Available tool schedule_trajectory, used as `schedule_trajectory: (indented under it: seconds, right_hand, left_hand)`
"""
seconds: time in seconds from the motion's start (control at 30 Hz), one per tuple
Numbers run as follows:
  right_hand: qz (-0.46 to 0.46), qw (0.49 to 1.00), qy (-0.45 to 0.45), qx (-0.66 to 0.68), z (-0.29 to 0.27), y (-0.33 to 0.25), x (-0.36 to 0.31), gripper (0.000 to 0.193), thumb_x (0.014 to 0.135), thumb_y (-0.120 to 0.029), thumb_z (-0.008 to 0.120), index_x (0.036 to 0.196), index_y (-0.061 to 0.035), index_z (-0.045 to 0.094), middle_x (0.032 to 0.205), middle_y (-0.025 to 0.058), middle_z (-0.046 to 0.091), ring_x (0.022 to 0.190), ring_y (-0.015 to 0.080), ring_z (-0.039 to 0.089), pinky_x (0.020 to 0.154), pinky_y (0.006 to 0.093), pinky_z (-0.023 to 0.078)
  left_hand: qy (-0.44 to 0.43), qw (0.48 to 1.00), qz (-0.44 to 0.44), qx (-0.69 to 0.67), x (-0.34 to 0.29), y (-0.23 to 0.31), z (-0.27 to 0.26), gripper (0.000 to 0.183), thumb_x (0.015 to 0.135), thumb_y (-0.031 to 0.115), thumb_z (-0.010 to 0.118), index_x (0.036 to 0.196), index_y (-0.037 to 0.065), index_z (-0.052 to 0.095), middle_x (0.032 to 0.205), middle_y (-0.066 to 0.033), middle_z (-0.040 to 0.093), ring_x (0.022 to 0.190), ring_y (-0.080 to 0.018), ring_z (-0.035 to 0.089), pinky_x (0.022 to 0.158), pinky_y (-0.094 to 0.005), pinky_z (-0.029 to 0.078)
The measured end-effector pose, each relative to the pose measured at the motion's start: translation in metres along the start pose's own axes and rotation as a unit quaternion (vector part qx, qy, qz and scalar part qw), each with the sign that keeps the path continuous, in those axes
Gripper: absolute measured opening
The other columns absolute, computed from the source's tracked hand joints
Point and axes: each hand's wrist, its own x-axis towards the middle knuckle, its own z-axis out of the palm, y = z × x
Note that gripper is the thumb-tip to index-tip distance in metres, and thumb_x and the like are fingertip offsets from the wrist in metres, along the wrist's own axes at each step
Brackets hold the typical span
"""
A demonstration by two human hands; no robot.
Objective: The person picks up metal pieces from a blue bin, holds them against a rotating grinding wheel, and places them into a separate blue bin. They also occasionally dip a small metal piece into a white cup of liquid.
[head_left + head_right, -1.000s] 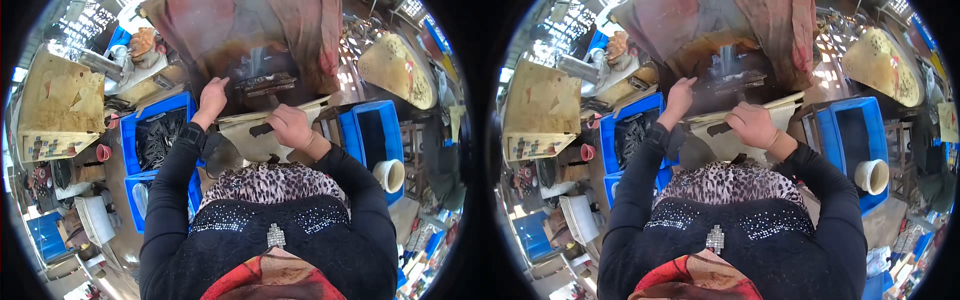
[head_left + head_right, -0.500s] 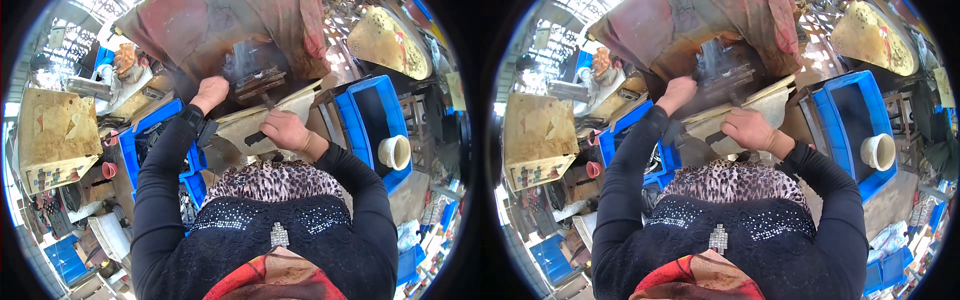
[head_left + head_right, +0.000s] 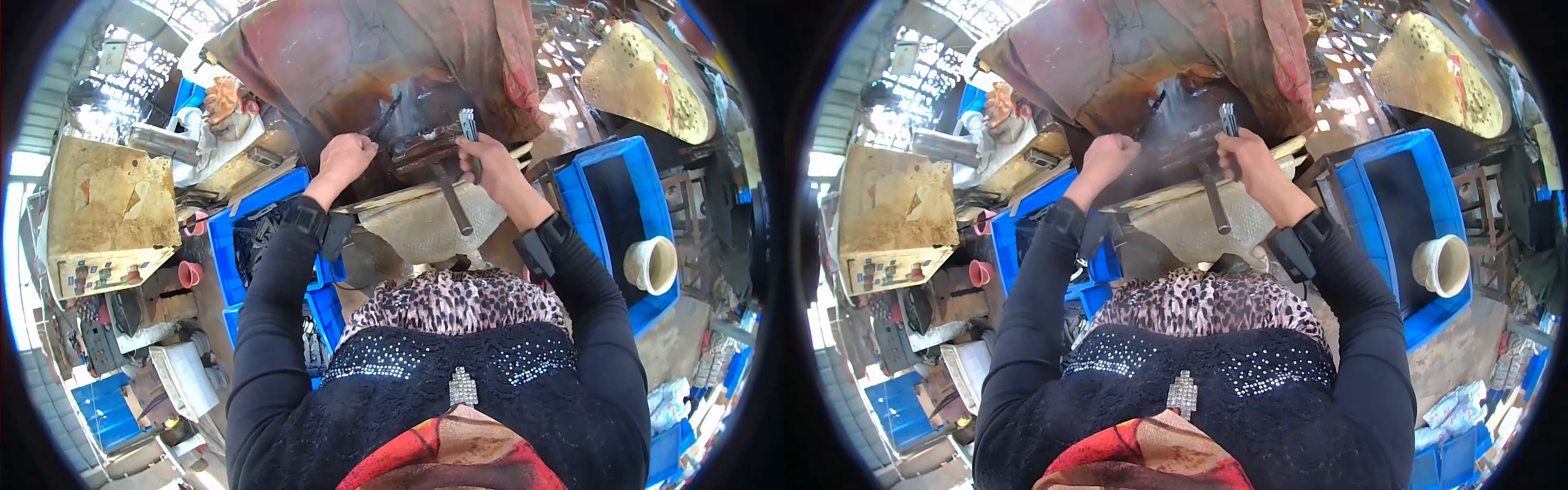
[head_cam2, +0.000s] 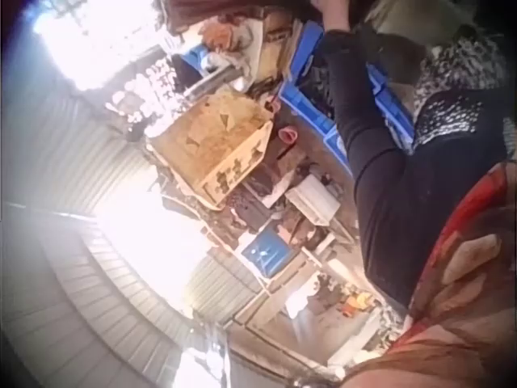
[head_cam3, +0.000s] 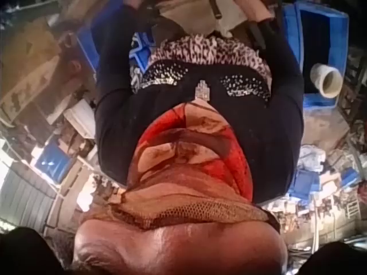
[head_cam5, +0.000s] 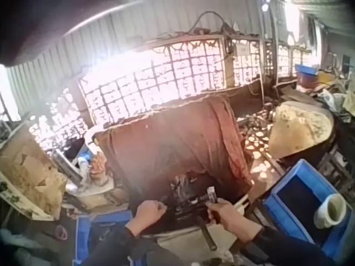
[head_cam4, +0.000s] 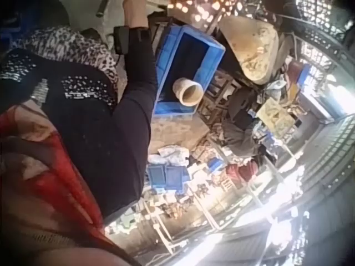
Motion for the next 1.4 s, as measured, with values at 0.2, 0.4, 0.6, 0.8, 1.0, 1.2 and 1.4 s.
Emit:
schedule_trajectory:
  seconds: [0.2, 0.4, 0.6, 0.8, 1.0, 1.2, 1.4]
  right_hand:
    - [-0.056, 0.987, -0.015, 0.15, 0.068, 0.013, 0.032, 0.013, 0.092, -0.01, 0.062, 0.101, -0.0027, 0.056, 0.089, 0.0086, 0.062, 0.081, 0.0231, 0.063, 0.073, 0.0368, 0.054]
    - [-0.084, 0.981, -0.023, 0.171, 0.065, 0.029, 0.046, 0.018, 0.094, -0.007, 0.057, 0.11, -0.0001, 0.054, 0.094, 0.0097, 0.061, 0.082, 0.022, 0.061, 0.076, 0.0365, 0.053]
    - [-0.087, 0.993, -0.044, 0.064, 0.009, 0.004, 0.039, 0.018, 0.096, -0.007, 0.053, 0.113, 0.0002, 0.054, 0.093, 0.0074, 0.061, 0.078, 0.0168, 0.058, 0.071, 0.0325, 0.05]
    - [-0.084, 0.993, -0.082, -0.019, -0.01, -0.017, 0.018, 0.022, 0.097, -0.008, 0.052, 0.117, 0.0001, 0.055, 0.095, 0.0063, 0.063, 0.077, 0.0127, 0.056, 0.067, 0.0285, 0.048]
    - [-0.068, 0.997, -0.035, -0.03, -0.024, -0.013, 0.001, 0.019, 0.096, -0.007, 0.053, 0.113, 0.0002, 0.056, 0.093, 0.0073, 0.064, 0.074, 0.0124, 0.056, 0.064, 0.0278, 0.047]
    - [-0.087, 0.995, -0.04, -0.023, -0.035, -0.007, -0.004, 0.022, 0.097, -0.009, 0.054, 0.117, 0.0, 0.056, 0.095, 0.0066, 0.065, 0.076, 0.0119, 0.057, 0.067, 0.0271, 0.048]
    - [-0.091, 0.996, -0.018, -0.018, -0.038, -0.005, -0.008, 0.024, 0.097, -0.009, 0.055, 0.119, 0.0004, 0.056, 0.096, 0.0069, 0.065, 0.076, 0.012, 0.057, 0.067, 0.027, 0.048]
  left_hand:
    - [0.086, 0.995, 0.031, 0.025, -0.029, 0.056, -0.015, 0.028, 0.091, 0.03, 0.053, 0.086, 0.01, 0.073, 0.092, -0.0172, 0.068, 0.084, -0.0352, 0.065, 0.071, -0.042, 0.054]
    - [0.092, 0.991, -0.006, -0.096, -0.045, 0.077, -0.004, 0.021, 0.088, 0.011, 0.056, 0.101, 0.005, 0.071, 0.09, -0.0181, 0.068, 0.072, -0.0265, 0.068, 0.063, -0.0365, 0.055]
    - [0.054, 0.815, -0.157, -0.555, -0.037, 0.029, 0.002, 0.044, 0.084, -0.009, 0.047, 0.122, 0.003, 0.065, 0.096, -0.0175, 0.068, 0.075, -0.0173, 0.068, 0.07, -0.0323, 0.055]
    - [0.054, 0.926, -0.065, -0.368, 0.009, -0.009, 0.05, 0.04, 0.084, -0.009, 0.05, 0.118, 0.003, 0.066, 0.1, -0.0168, 0.07, 0.089, -0.0193, 0.068, 0.08, -0.031, 0.053]
    - [0.022, 0.942, -0.028, -0.333, 0.027, -0.014, 0.079, 0.036, 0.085, -0.009, 0.051, 0.114, 0.003, 0.069, 0.107, -0.0144, 0.071, 0.098, -0.0208, 0.066, 0.088, -0.0295, 0.05]
    - [-0.006, 0.928, -0.003, -0.374, 0.032, -0.019, 0.075, 0.034, 0.085, -0.006, 0.055, 0.114, 0.005, 0.069, 0.107, -0.0143, 0.071, 0.098, -0.0223, 0.067, 0.09, -0.0304, 0.049]
    - [-0.021, 0.953, 0.038, -0.301, 0.039, -0.02, 0.073, 0.04, 0.082, -0.01, 0.053, 0.115, 0.007, 0.07, 0.111, -0.0153, 0.071, 0.1, -0.0228, 0.068, 0.092, -0.029, 0.048]
